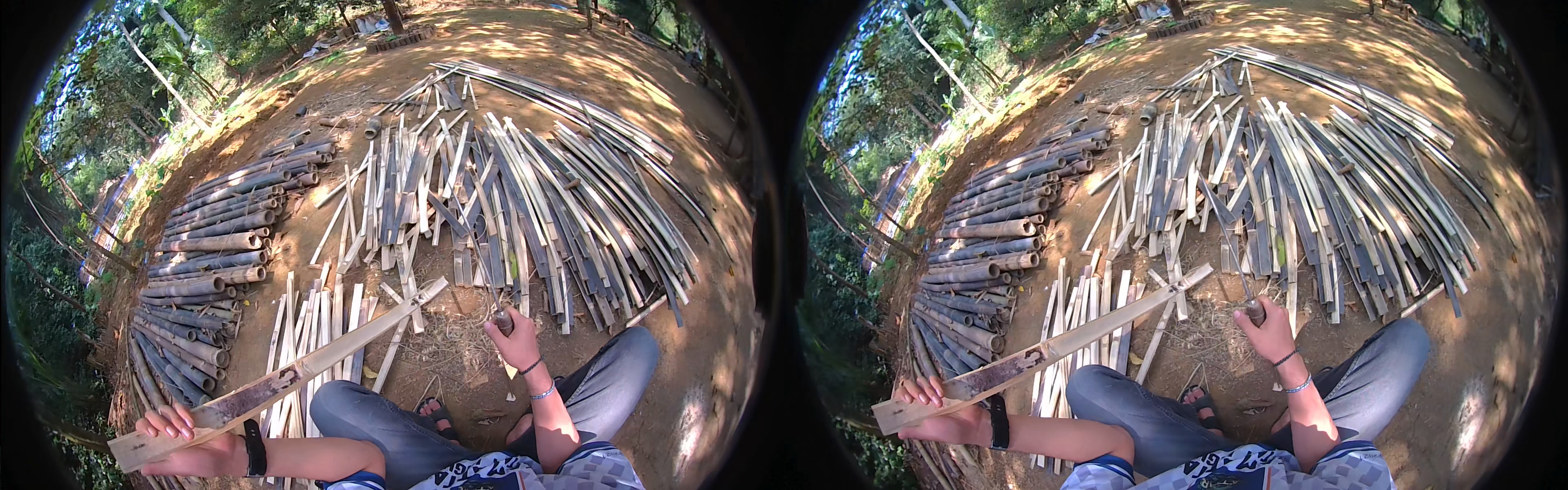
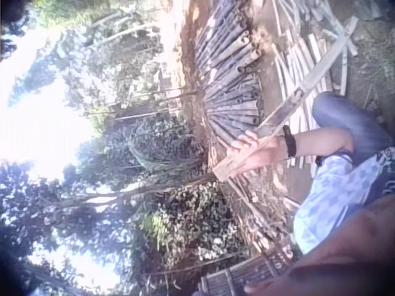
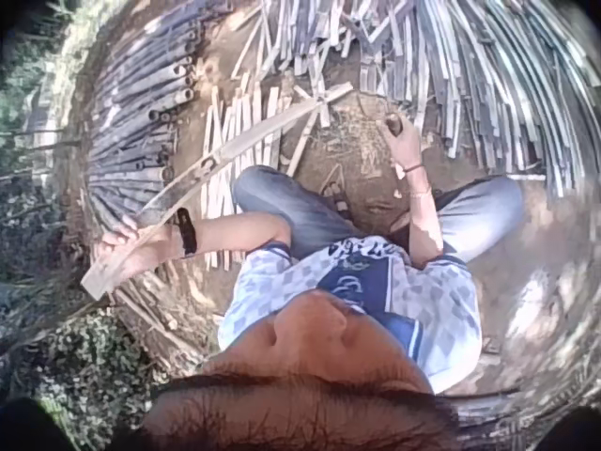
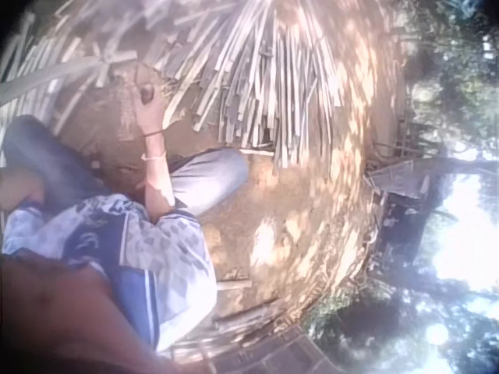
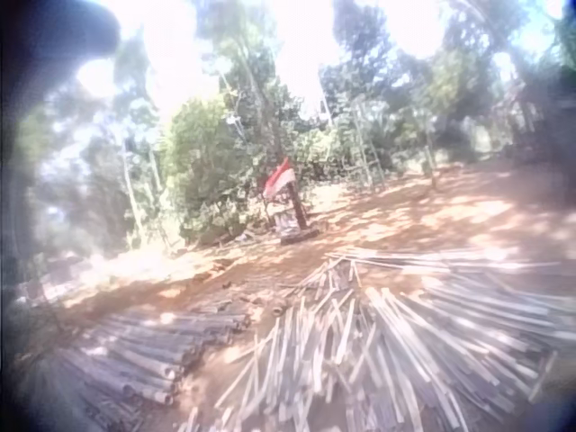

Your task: The person carves a notch and shaves the surface of a bamboo strip using a large knife while sitting on the ground.

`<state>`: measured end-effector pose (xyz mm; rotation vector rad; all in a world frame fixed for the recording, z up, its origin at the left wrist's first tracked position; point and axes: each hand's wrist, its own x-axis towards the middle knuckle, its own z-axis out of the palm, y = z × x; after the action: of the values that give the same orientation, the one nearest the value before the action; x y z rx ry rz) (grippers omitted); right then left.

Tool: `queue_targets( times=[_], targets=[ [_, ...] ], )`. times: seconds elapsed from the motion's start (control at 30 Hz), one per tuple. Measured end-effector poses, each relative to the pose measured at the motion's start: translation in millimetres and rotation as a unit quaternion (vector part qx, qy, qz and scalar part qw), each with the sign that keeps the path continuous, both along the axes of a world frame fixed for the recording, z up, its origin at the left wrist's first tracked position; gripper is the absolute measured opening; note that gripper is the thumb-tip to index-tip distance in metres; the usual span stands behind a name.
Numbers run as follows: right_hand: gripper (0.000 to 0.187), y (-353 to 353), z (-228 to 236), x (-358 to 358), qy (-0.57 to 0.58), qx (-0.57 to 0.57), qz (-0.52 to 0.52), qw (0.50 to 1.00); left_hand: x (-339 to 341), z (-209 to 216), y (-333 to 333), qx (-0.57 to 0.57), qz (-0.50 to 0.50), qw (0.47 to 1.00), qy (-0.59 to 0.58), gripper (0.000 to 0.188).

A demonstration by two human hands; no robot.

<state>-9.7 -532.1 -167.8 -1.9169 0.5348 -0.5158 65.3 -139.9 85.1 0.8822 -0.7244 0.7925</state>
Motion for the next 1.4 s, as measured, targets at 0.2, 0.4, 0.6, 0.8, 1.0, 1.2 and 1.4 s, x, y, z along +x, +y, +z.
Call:
queue_targets(
  times=[0.2,0.4,0.6,0.8,1.0,1.2,1.4],
  targets=[
    [0.025,-78,53,-69,-0.067,0.008,-0.137,0.988,1,-13,29,-0.090,-0.039,0.995,-0.006,0.063],
    [0.023,-126,110,-117,-0.118,0.040,-0.221,0.967,57,-18,-105,-0.168,-0.027,0.975,0.145,0.067],
    [0.021,-120,118,-98,-0.171,0.147,-0.256,0.940,63,-73,-210,-0.136,-0.083,0.949,0.272,0.071],
    [0.024,-116,125,-81,-0.121,0.199,-0.254,0.939,121,-136,-201,-0.100,-0.085,0.927,0.353,0.065],
    [0.026,-86,147,-121,-0.081,0.210,-0.334,0.915,134,-170,-224,-0.079,-0.178,0.900,0.390,0.066],
    [0.027,-38,156,-179,-0.172,0.241,-0.376,0.878,102,-153,-225,-0.106,-0.314,0.854,0.402,0.073],
    [0.024,-20,163,-210,-0.289,0.254,-0.366,0.848,74,-153,-270,-0.044,-0.212,0.874,0.436,0.059]
  ],
)
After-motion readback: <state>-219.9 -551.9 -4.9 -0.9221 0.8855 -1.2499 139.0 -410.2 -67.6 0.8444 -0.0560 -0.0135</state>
